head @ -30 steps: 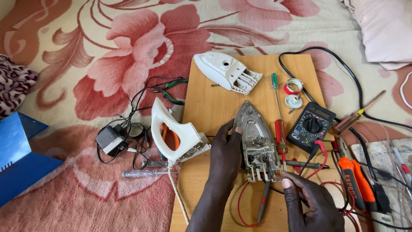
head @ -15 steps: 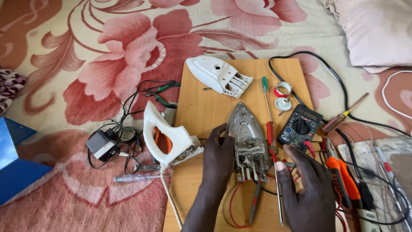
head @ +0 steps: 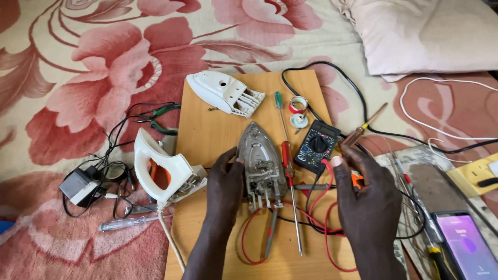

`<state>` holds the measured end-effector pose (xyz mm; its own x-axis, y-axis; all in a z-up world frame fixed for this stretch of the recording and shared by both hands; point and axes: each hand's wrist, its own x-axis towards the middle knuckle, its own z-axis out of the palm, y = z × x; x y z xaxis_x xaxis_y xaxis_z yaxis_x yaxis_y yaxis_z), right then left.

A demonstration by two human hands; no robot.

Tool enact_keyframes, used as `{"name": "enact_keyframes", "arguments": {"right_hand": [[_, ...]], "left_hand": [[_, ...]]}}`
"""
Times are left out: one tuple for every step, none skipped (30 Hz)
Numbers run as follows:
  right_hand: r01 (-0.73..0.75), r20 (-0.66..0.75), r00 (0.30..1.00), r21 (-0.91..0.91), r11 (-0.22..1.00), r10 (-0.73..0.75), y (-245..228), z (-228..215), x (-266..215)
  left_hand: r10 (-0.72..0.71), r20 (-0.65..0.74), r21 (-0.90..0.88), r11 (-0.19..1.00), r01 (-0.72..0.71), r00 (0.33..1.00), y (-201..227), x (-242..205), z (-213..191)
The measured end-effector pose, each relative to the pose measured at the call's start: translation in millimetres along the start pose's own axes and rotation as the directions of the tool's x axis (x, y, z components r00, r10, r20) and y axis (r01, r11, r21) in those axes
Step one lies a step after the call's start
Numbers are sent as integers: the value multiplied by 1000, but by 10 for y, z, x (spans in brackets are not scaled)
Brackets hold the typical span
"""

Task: Repairing an electric iron by disassembling the base and testing internal components with a multimeter.

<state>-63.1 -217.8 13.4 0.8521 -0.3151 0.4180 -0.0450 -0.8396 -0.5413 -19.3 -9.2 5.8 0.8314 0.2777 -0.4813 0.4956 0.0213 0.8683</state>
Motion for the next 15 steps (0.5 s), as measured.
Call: {"name": "enact_keyframes", "arguments": {"right_hand": [[-2,0,1000,-3,1000,2,72,-37,3],[43,-28,999,-12,999,-43,143,-76,3],[89,-54,994,-17,996,-90,203,-104,4],[89,-53,995,-16,996,-89,223,-122,-19],[91,-58,994,-22,996,-92,247,-140,-36],[93,-62,994,-28,995,-95,270,-157,-52],[95,-64,993,-28,995,-97,230,-162,-81],[66,-46,997,9,998,-66,187,-163,-108],[36,-26,999,46,998,-35,139,-163,-134],[38,-27,999,46,998,-37,95,-158,-160],[15,14,1000,48,999,-16,57,-154,-196],[-9,56,998,49,999,6,17,-148,-231],[-8,56,998,51,999,5,11,-142,-253],[27,65,997,55,998,-31,2,-135,-271],[64,72,995,63,996,-68,-14,-119,-284]], "left_hand": [[-2,4,1,1000,2,1000,-23,10,14],[19,7,-6,1000,-19,1000,-47,18,25],[40,6,-12,999,-40,999,-66,27,20],[40,5,-12,999,-40,999,-114,67,31],[98,-19,56,994,-96,995,-159,109,47],[156,-39,124,981,-150,987,-202,153,64],[158,-39,123,981,-152,987,-248,171,69],[221,-53,173,962,-209,974,-291,192,72],[283,-64,224,939,-262,957,-333,216,71],[284,-64,222,939,-264,957,-336,193,89],[280,-68,243,935,-256,958,-351,164,107],[276,-72,264,932,-249,958,-366,138,125],[277,-73,264,932,-249,958,-382,106,119],[396,-64,347,870,-351,916,-395,76,112],[510,-45,426,788,-445,859,-399,54,97]]}}
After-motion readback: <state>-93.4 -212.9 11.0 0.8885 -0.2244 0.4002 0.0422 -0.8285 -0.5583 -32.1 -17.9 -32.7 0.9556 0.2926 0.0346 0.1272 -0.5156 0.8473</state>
